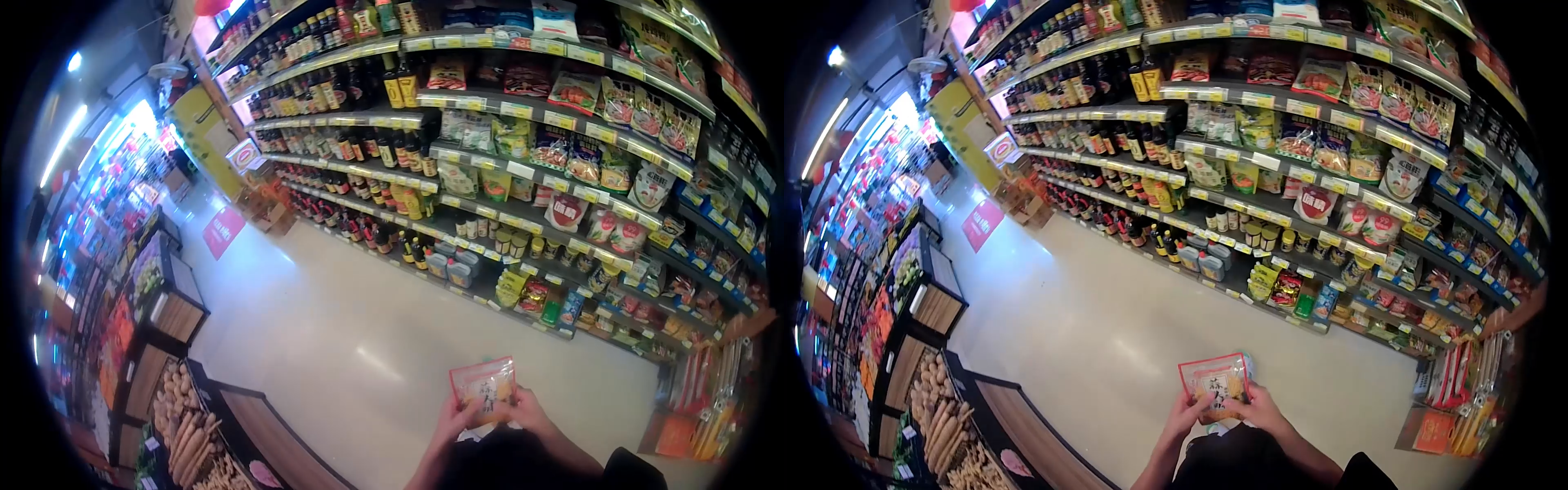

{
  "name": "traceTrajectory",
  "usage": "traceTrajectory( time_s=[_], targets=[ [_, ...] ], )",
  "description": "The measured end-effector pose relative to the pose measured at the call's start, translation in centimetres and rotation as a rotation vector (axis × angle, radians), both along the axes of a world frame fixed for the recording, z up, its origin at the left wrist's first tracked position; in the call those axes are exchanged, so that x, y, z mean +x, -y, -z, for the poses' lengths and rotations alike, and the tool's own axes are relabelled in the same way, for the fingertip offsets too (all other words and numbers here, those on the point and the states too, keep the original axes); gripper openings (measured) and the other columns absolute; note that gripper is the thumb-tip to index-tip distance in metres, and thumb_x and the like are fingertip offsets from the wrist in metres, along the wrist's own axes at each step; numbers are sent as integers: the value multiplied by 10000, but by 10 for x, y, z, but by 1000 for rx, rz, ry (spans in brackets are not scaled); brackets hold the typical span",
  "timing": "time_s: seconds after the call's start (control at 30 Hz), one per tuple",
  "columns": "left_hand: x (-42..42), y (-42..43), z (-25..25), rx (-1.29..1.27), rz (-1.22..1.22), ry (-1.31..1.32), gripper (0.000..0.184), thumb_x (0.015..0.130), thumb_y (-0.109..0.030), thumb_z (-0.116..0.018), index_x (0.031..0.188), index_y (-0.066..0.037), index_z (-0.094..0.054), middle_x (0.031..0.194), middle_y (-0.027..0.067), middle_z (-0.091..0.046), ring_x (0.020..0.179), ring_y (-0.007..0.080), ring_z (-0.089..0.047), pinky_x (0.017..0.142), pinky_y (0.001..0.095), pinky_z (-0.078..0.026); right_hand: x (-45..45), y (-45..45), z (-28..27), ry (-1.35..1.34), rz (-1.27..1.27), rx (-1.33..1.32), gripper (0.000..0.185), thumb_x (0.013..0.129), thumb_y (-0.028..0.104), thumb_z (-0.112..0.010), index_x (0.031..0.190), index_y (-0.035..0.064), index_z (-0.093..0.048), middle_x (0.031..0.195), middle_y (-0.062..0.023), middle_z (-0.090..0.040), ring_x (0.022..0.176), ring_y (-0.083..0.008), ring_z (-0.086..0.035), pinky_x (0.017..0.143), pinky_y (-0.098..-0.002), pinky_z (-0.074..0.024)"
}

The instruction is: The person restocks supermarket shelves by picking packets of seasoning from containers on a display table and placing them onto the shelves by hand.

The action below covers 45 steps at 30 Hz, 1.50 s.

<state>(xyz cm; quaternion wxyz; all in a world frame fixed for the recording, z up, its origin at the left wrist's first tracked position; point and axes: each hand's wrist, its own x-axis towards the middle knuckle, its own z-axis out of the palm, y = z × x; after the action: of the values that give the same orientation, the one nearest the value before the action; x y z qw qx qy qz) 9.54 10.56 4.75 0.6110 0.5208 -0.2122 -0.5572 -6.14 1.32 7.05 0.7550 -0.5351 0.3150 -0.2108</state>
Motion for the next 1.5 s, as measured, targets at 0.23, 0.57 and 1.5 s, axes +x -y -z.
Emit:
traceTrajectory(
  time_s=[0.23, 0.57, 1.5],
  targets=[
    [39, 108, -34, -82, 98, 47, 314, 870, -154, -605, 1129, 12, -547, 994, 53, -627, 858, 106, -584, 752, 257, -481, 36, 106, -62, -39, 93, -83, 206, 838, 96, -620, 1007, -20, -600, 788, -34, -633, 679, -70, -572, 586, -217, -466],
    [78, 226, -20, -93, 205, 40, 303, 911, -102, -508, 1195, 5, -497, 1115, 75, -587, 975, 142, -568, 867, 295, -455, 80, 226, -30, 176, 364, -32, 197, 851, 57, -594, 1026, -34, -590, 848, -51, -641, 741, -69, -572, 615, -210, -470],
    [319, 717, -301, -583, 484, 1356, 573, 809, -274, -663, 1253, -20, -405, 1039, 195, -576, 976, 261, -579, 827, 351, -456, 263, 675, -278, -398, 665, -1006, 336, 822, 272, -631, 1062, 44, -579, 956, -78, -616, 874, -169, -566, 775, -299, -446]
  ],
)
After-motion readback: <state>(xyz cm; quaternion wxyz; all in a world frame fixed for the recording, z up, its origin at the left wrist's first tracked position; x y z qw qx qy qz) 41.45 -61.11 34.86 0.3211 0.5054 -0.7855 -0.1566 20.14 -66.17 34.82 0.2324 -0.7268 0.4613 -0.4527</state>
